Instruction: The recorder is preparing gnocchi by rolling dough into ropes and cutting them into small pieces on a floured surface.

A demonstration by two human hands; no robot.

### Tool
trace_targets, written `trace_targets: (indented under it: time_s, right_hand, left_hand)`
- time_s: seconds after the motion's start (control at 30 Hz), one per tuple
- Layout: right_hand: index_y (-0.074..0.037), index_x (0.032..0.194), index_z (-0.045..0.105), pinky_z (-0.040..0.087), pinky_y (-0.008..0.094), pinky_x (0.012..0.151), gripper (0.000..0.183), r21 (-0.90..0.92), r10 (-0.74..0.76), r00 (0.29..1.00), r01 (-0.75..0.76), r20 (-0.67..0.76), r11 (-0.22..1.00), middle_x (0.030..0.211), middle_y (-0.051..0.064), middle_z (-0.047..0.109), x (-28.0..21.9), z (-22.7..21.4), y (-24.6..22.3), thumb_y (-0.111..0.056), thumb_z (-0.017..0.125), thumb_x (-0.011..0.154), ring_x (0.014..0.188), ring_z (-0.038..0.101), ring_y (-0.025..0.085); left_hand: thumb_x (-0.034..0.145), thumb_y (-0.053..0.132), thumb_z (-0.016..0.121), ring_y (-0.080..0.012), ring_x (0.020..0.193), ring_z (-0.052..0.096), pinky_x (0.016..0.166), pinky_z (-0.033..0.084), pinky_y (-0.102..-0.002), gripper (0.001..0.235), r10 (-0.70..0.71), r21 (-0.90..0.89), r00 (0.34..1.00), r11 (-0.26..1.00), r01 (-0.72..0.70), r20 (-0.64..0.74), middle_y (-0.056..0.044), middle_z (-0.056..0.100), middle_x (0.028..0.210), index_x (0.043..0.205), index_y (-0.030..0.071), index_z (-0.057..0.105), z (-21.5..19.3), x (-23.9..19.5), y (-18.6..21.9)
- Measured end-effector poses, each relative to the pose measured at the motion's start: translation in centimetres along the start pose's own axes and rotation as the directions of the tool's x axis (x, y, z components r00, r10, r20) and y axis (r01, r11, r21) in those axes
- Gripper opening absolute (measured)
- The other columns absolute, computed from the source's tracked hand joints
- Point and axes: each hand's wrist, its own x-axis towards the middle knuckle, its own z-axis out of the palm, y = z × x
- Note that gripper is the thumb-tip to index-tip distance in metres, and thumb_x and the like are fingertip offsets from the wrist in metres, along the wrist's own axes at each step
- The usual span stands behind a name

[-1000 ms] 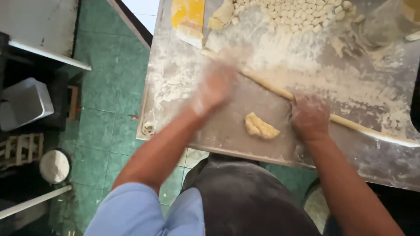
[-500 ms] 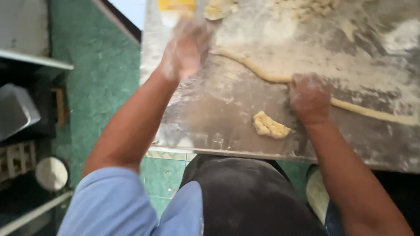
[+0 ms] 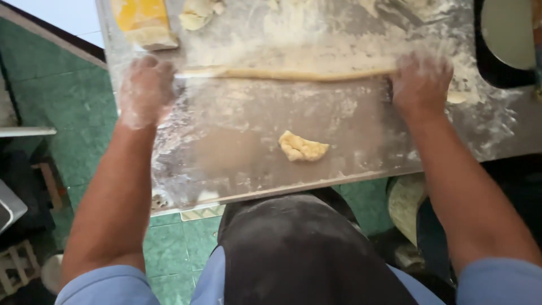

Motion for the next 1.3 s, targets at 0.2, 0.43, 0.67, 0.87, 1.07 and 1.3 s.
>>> trace_targets:
  time_s: [0.2, 0.43, 0.67, 0.87, 1.07, 1.3]
  right_hand:
    - [-0.003, 0.130, 0.065, 0.030, 0.056, 0.118, 0.029, 0.033, 0.054, 0.992, -0.050, -0.116, 0.998, 0.145, 0.023, 0.058, -2.2, 2.3, 4.3, -0.012, 0.062, 0.103, 0.140, 0.050, 0.042]
    - [-0.007, 0.111, 0.069, 0.036, 0.052, 0.112, 0.013, 0.119, -0.042, 0.996, 0.051, -0.078, 0.992, 0.121, 0.014, 0.065, 2.9, 1.5, 8.8, -0.012, 0.060, 0.104, 0.123, 0.057, 0.037]
    - [-0.009, 0.109, 0.074, 0.043, 0.053, 0.102, 0.017, 0.087, -0.092, 0.993, 0.099, -0.077, 0.991, 0.115, 0.016, 0.067, 3.6, 1.7, 11.6, -0.018, 0.065, 0.098, 0.116, 0.059, 0.039]
    - [-0.008, 0.107, 0.072, 0.045, 0.054, 0.101, 0.013, 0.173, -0.054, 0.994, 0.069, -0.091, 0.983, 0.116, 0.017, 0.066, 3.9, 1.9, 12.5, -0.018, 0.065, 0.102, 0.115, 0.059, 0.040]
    - [-0.001, 0.120, 0.069, 0.045, 0.053, 0.102, 0.026, 0.230, -0.111, 0.947, 0.186, -0.303, 0.955, 0.124, 0.022, 0.065, 2.7, -0.9, 7.2, -0.016, 0.070, 0.100, 0.121, 0.058, 0.042]
    - [-0.006, 0.128, 0.068, 0.034, 0.053, 0.118, 0.052, 0.763, -0.378, 0.898, 0.402, -0.223, 0.505, 0.145, 0.027, 0.058, -1.6, -10.8, -10.3, -0.036, 0.073, 0.085, 0.137, 0.051, 0.043]
  left_hand:
    - [0.091, 0.021, 0.067, -0.0416, 0.126, 0.053, 0.104, 0.043, -0.053, 0.037, 0.122, -0.126, 0.975, 0.981, -0.147, -0.186, -0.018, 0.063, 0.135, 0.126, 0.010, 0.068, -2.3, -0.8, 5.9]
    - [0.099, 0.021, 0.067, -0.0390, 0.128, 0.052, 0.109, 0.041, -0.053, 0.024, -0.074, -0.083, 0.991, 0.994, 0.065, -0.112, -0.011, 0.063, 0.134, 0.122, 0.013, 0.071, -1.2, -0.8, 8.1]
    - [0.080, 0.048, 0.074, -0.0356, 0.132, 0.049, 0.111, 0.037, -0.053, 0.068, 0.355, -0.196, 0.925, 0.905, -0.377, -0.136, -0.016, 0.057, 0.141, 0.136, 0.012, 0.061, -4.7, -6.4, 25.0]
    - [0.080, 0.043, 0.077, -0.0344, 0.124, 0.052, 0.108, 0.038, -0.055, 0.067, 0.357, -0.185, 0.926, 0.909, -0.374, -0.120, -0.015, 0.058, 0.138, 0.135, 0.007, 0.060, -1.8, -6.1, 29.7]
    - [0.086, 0.052, 0.074, -0.0348, 0.116, 0.054, 0.099, 0.044, -0.053, 0.051, 0.197, -0.229, 0.976, 0.958, -0.171, 0.094, -0.012, 0.060, 0.116, 0.112, 0.010, 0.066, -1.8, -3.8, 30.7]
    - [0.079, 0.043, 0.068, -0.0350, 0.130, 0.052, 0.111, 0.040, -0.053, 0.044, 0.279, -0.236, 0.863, 0.885, -0.402, -0.422, -0.013, 0.060, 0.129, 0.110, 0.012, 0.073, -2.8, -5.8, 34.9]
